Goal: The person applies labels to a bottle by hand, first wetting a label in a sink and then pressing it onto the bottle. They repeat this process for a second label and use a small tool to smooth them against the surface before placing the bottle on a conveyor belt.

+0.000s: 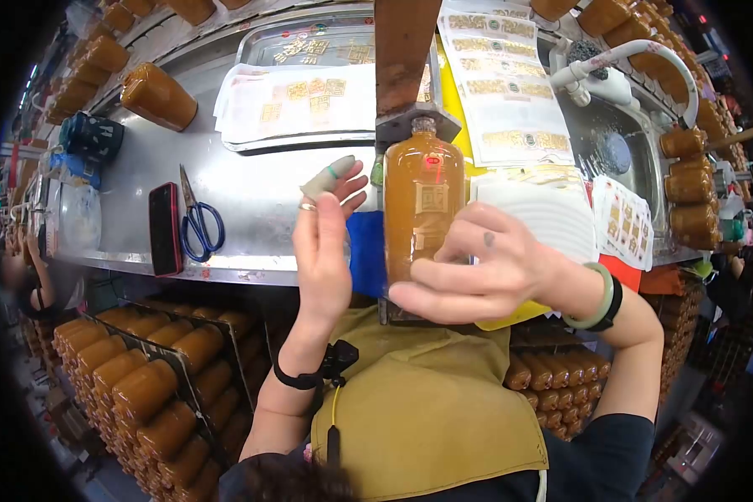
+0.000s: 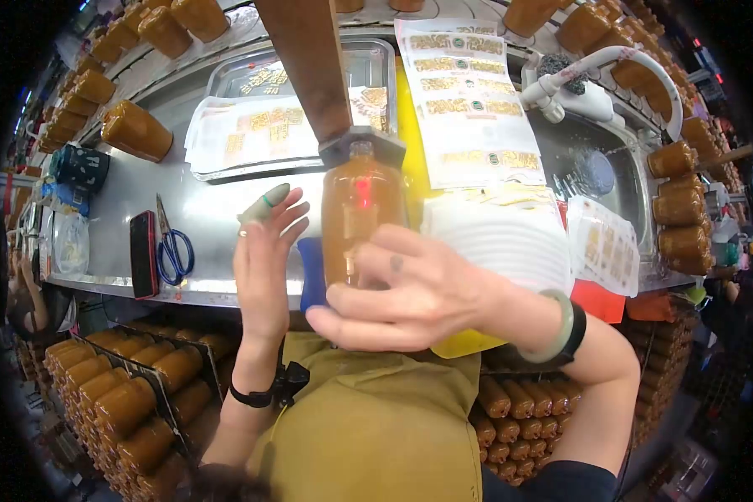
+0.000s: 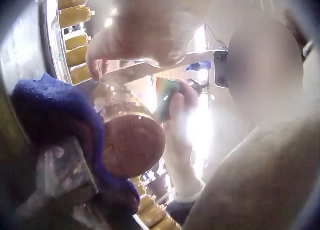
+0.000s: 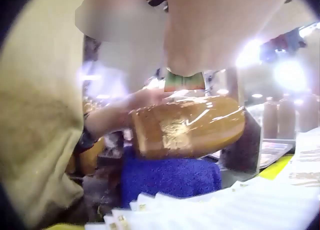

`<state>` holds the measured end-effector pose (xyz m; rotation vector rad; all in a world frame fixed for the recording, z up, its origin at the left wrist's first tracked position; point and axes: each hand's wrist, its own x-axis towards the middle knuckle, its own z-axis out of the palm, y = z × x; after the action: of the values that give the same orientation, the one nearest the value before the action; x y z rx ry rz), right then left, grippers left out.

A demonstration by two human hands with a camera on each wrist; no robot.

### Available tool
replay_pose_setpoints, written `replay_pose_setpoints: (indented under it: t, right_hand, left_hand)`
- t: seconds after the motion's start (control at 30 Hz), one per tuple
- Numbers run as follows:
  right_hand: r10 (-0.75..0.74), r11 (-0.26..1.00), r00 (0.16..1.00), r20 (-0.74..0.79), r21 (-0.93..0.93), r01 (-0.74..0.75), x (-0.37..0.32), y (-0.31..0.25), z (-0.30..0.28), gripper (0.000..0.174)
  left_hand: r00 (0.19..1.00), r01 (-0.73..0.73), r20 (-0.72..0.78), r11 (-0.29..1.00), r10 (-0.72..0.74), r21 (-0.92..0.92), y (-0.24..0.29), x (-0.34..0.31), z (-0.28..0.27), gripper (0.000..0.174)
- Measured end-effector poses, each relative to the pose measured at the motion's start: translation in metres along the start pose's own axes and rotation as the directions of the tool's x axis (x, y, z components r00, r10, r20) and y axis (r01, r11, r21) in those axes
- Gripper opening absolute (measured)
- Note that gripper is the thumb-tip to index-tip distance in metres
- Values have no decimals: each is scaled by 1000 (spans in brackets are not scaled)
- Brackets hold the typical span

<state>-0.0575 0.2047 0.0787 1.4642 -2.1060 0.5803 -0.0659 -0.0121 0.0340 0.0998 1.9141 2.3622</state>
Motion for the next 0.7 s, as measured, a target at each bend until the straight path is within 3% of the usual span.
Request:
replay_pose_setpoints:
  t: [0.07,0.1,0.13,0.17,0.2,0.33,0.43,0.7]
  right_hand:
    - [252,961,960,-126,-80,-263,0,18,-11,26]
    - [381,902,908,-176,-144,-407,2,25,-25,31]
    - [640,744,683,-353,63,-665,1,22,-27,26]
    - [596,750,689,-413,-20,-661,-2,26,-35,26]
    - [594,756,634,-495,76,-650,-8,29,-34,28]
    - [684,694,526,-506,229,-683,-17,21,-28,30]
    - [725,656,459,-514,313,-687,-17,20,-25,30]
    - [793,577,379,-477,388,-719,-22,19,-25,29]
  left_hand:
    - [985,-165,67,974,157,152,-2,-7,9,47]
    - [949,-296,186,921,254,255,-6,-7,8,48]
    - [879,-470,371,679,300,564,4,-9,6,57]
    - [868,-493,389,623,307,607,4,-10,9,61]
    - [859,-512,407,564,312,648,3,-11,13,66]
    - [886,-462,418,459,202,759,25,-10,29,72]
    - [873,-487,453,262,183,833,33,-12,44,66]
    - [888,-456,406,310,215,834,33,5,40,67]
